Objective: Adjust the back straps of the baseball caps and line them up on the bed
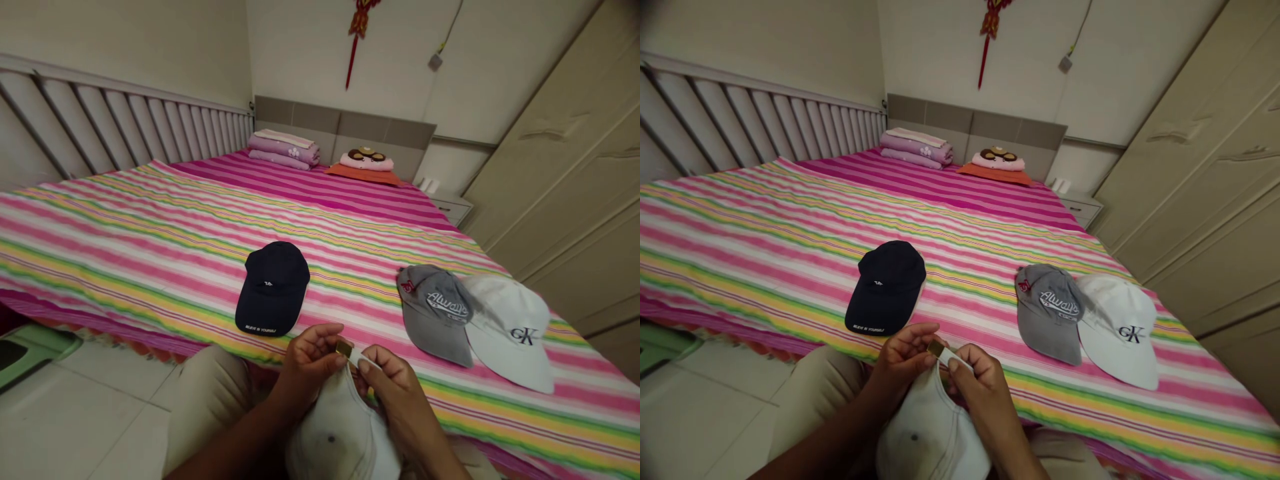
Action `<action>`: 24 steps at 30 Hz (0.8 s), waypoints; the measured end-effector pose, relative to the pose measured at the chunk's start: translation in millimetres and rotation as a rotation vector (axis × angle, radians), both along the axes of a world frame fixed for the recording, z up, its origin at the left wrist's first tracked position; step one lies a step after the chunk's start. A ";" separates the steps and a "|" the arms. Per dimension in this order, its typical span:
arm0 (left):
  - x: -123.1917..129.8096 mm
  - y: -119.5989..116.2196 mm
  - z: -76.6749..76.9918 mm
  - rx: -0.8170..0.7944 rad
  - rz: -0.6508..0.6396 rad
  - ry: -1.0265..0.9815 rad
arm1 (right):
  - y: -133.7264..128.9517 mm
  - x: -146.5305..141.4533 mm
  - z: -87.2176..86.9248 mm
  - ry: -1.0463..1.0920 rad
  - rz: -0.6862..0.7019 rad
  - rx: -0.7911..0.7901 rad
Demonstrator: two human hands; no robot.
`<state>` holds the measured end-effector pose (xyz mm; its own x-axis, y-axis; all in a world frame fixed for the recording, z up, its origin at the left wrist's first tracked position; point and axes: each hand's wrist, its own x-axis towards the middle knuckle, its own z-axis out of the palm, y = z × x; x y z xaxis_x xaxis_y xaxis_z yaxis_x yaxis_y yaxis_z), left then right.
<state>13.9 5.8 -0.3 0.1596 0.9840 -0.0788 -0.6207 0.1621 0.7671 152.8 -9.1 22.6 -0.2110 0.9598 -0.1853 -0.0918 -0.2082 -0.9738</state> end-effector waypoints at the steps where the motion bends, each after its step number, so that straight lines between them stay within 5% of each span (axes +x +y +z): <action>1: 0.0 -0.1 -0.7 0.014 -0.013 0.004 | -0.3 -0.7 0.5 0.006 -0.004 0.000; 9: -0.1 -3.5 -10.9 0.188 -0.079 0.080 | -4.0 -6.0 0.4 0.087 -0.020 -0.058; 16: -3.1 -6.5 -14.0 0.260 -0.014 0.274 | -6.1 -6.5 -9.3 0.150 -0.016 -0.075; 24: -3.8 -7.4 -4.6 0.057 -0.095 0.085 | -8.3 -0.6 -5.8 -0.502 -0.053 0.393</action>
